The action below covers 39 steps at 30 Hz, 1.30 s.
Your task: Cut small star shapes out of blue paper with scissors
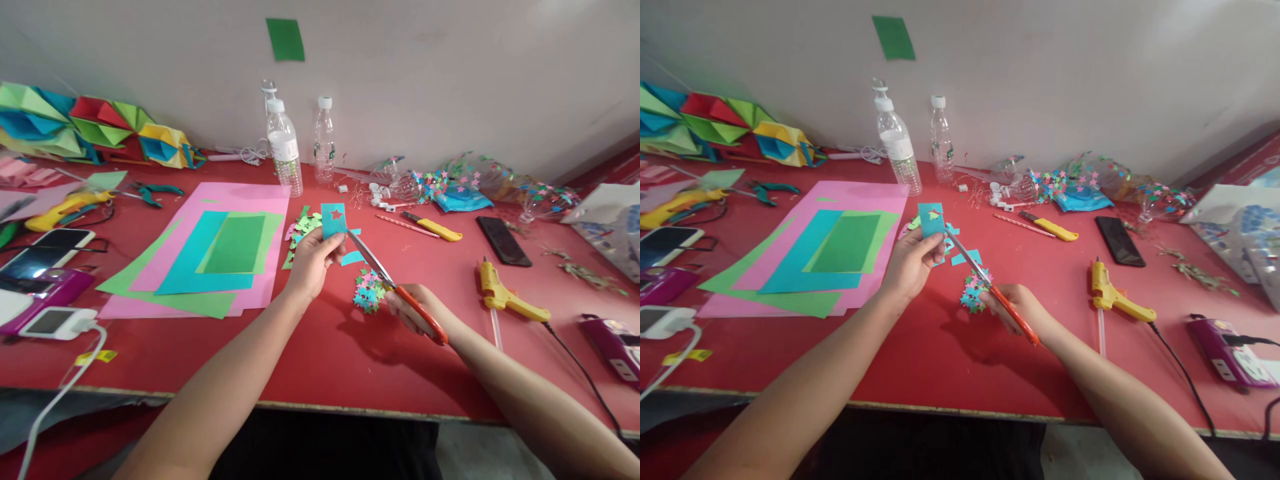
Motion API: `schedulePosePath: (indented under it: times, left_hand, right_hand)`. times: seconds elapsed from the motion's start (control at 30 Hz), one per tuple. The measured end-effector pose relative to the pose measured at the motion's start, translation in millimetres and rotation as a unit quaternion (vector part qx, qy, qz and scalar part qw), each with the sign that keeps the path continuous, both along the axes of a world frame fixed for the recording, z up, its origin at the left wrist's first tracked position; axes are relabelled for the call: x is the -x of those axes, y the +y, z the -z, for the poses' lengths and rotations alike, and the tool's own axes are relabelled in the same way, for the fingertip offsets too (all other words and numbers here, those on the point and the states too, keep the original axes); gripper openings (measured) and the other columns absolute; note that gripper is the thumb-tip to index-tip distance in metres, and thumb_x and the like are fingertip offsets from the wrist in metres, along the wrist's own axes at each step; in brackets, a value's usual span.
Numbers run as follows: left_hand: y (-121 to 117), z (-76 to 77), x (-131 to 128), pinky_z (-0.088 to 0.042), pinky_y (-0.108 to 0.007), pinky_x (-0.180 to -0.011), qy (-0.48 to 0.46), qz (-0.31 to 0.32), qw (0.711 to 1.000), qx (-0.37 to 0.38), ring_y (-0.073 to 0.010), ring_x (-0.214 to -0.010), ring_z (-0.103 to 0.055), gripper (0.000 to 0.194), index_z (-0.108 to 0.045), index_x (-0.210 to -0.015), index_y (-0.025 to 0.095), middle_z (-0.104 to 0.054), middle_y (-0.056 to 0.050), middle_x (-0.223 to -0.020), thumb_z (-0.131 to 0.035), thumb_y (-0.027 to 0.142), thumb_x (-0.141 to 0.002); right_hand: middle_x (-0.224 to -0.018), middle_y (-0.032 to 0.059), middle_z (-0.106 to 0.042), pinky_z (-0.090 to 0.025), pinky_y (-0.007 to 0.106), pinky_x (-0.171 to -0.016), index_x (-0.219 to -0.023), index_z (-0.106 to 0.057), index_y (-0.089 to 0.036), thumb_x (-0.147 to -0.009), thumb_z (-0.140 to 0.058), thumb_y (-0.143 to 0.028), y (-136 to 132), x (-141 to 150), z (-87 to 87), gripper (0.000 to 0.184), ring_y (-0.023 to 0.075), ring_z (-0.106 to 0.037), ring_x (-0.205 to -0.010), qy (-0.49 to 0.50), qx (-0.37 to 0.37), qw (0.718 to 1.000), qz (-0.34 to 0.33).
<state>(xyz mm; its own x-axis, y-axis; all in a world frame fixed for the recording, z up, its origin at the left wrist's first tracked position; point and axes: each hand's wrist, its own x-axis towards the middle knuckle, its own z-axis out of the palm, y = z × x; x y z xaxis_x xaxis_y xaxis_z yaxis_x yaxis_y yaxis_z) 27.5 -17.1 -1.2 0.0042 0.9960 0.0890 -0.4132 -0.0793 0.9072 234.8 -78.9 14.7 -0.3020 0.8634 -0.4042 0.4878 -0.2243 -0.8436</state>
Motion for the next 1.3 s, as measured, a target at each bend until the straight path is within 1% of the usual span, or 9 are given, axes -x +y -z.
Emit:
schedulePosePath:
  times: [0.17,0.3,0.4,0.53,0.8,1.07,1.3]
  left_hand:
    - [0.2,-1.4,0.8,-0.035,-0.022,-0.048,0.005,-0.007,1.0,0.009,-0.0054,-0.049,-0.045,0.015,-0.058,-0.067,0.019,-0.055,0.004,-0.057,-0.069,0.026,-0.074]
    - [-0.7,-2.0,1.2,-0.032,-0.023,-0.047,0.011,-0.006,1.0,0.003,-0.0058,-0.048,-0.043,0.018,-0.054,-0.063,0.019,-0.052,0.004,-0.055,-0.067,0.026,-0.074]
    - [-1.3,-1.6,0.9,-0.033,-0.023,-0.049,0.02,0.0,1.0,-0.009,-0.0058,-0.049,-0.043,0.018,-0.054,-0.063,0.019,-0.052,0.004,-0.055,-0.066,0.025,-0.075]
    - [-1.2,-0.6,0.9,-0.034,-0.023,-0.049,0.038,0.002,0.999,-0.023,-0.0057,-0.049,-0.043,0.018,-0.054,-0.064,0.019,-0.052,0.005,-0.055,-0.065,0.026,-0.076]
    - [0.0,-0.6,2.6,-0.033,-0.023,-0.049,0.031,0.009,0.999,-0.026,-0.0055,-0.049,-0.043,0.019,-0.054,-0.062,0.019,-0.052,0.005,-0.055,-0.064,0.023,-0.077]
    - [2.2,0.5,4.5,-0.032,-0.023,-0.049,0.035,0.029,0.999,-0.018,-0.0059,-0.048,-0.042,0.021,-0.052,-0.061,0.019,-0.051,0.005,-0.054,-0.065,0.027,-0.075]
    - [3.8,1.0,5.3,-0.033,-0.021,-0.049,0.021,0.036,0.999,-0.02,-0.0048,-0.048,-0.043,0.021,-0.052,-0.062,0.018,-0.05,0.005,-0.053,-0.067,0.026,-0.074]
  right_hand:
    - [-0.037,-0.0059,-0.042,-0.028,0.021,-0.038,-0.063,-0.05,-0.02,-0.08,-0.054,-0.067,1.6,-3.3,2.3,0.05,0.0081,-0.037,-0.033,-0.005,-0.012,0.999,-0.03]
    - [-0.039,-0.0056,-0.042,-0.029,0.022,-0.04,-0.066,-0.051,-0.019,-0.081,-0.052,-0.068,0.9,-4.5,-0.2,0.052,0.0087,-0.039,-0.036,-0.032,-0.029,0.998,-0.044]
    - [-0.04,-0.0053,-0.042,-0.03,0.022,-0.042,-0.067,-0.052,-0.019,-0.081,-0.051,-0.069,0.4,-3.7,-2.1,0.053,0.0086,-0.039,-0.037,-0.034,-0.029,0.998,-0.052]
    - [-0.039,-0.0057,-0.041,-0.03,0.022,-0.042,-0.066,-0.051,-0.019,-0.081,-0.051,-0.07,0.2,-2.9,-2.7,0.053,0.0085,-0.038,-0.037,-0.03,-0.021,0.998,-0.05]
    - [-0.04,-0.0061,-0.04,-0.03,0.022,-0.04,-0.068,-0.052,-0.018,-0.079,-0.05,-0.075,-0.8,-3.1,-3.8,0.058,0.0081,-0.038,-0.037,-0.003,-0.013,0.998,-0.055]
    - [-0.039,-0.0063,-0.04,-0.029,0.021,-0.04,-0.067,-0.051,-0.019,-0.082,-0.051,-0.07,-1.2,-3.1,-4.7,0.054,0.008,-0.038,-0.036,0.002,-0.011,0.998,-0.062]
    - [-0.037,-0.0052,-0.042,-0.03,0.022,-0.04,-0.063,-0.05,-0.019,-0.081,-0.05,-0.073,-1.1,-2.9,-2.3,0.056,0.0083,-0.037,-0.034,-0.009,-0.013,0.999,-0.043]
